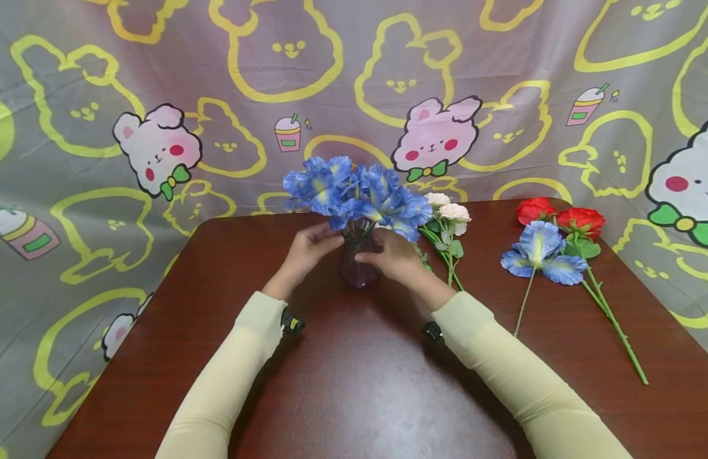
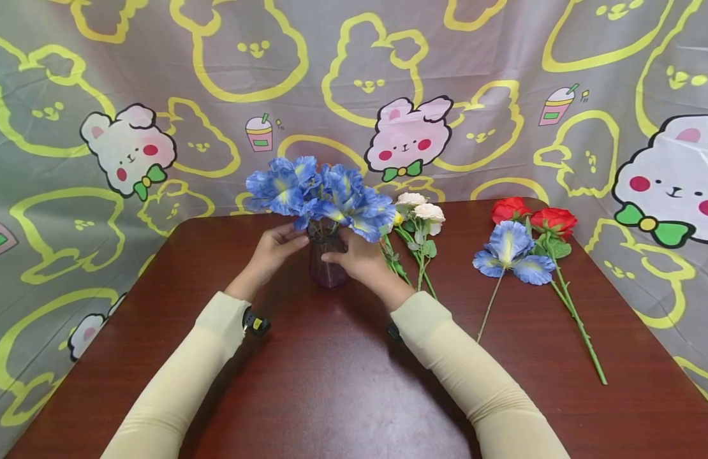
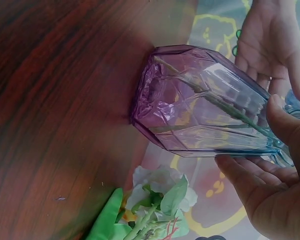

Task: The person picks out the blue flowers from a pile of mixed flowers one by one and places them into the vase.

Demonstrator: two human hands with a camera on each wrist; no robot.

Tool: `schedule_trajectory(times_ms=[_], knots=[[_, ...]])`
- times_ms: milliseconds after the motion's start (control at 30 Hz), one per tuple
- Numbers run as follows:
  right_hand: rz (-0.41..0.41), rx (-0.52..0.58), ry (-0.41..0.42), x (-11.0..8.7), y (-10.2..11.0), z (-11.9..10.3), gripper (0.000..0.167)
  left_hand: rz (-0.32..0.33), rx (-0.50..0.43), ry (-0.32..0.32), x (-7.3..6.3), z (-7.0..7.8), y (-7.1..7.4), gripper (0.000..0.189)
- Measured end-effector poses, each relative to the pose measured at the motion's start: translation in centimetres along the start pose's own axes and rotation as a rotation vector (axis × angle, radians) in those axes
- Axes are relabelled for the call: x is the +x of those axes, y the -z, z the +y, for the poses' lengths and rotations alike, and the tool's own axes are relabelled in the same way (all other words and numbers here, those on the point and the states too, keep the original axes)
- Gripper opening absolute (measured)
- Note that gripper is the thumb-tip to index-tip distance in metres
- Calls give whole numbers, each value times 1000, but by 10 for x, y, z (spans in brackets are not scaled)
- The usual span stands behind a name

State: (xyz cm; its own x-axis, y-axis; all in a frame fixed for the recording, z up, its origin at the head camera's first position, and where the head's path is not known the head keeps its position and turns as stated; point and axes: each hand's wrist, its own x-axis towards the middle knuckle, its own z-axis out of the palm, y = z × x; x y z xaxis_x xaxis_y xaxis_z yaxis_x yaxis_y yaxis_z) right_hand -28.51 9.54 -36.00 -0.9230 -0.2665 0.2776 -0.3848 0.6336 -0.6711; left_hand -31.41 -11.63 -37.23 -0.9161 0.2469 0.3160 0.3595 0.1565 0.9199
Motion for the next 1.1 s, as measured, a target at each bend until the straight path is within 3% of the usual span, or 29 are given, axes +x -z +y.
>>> schedule_trajectory(times_ms=[233, 467, 733, 1100], knots=[[-2, 1, -2, 0, -2, 2, 40, -73, 11, 25, -3, -12, -7, 39], [5, 15, 6, 0, -2, 4, 38, -119, 20, 41, -13, 19, -13, 40], [1, 1, 4, 1, -1, 2, 36, -109, 23, 4, -1, -14, -11, 38], [16, -40, 30, 0, 0, 1, 36, -92, 103, -47, -1, -15, -12, 38]])
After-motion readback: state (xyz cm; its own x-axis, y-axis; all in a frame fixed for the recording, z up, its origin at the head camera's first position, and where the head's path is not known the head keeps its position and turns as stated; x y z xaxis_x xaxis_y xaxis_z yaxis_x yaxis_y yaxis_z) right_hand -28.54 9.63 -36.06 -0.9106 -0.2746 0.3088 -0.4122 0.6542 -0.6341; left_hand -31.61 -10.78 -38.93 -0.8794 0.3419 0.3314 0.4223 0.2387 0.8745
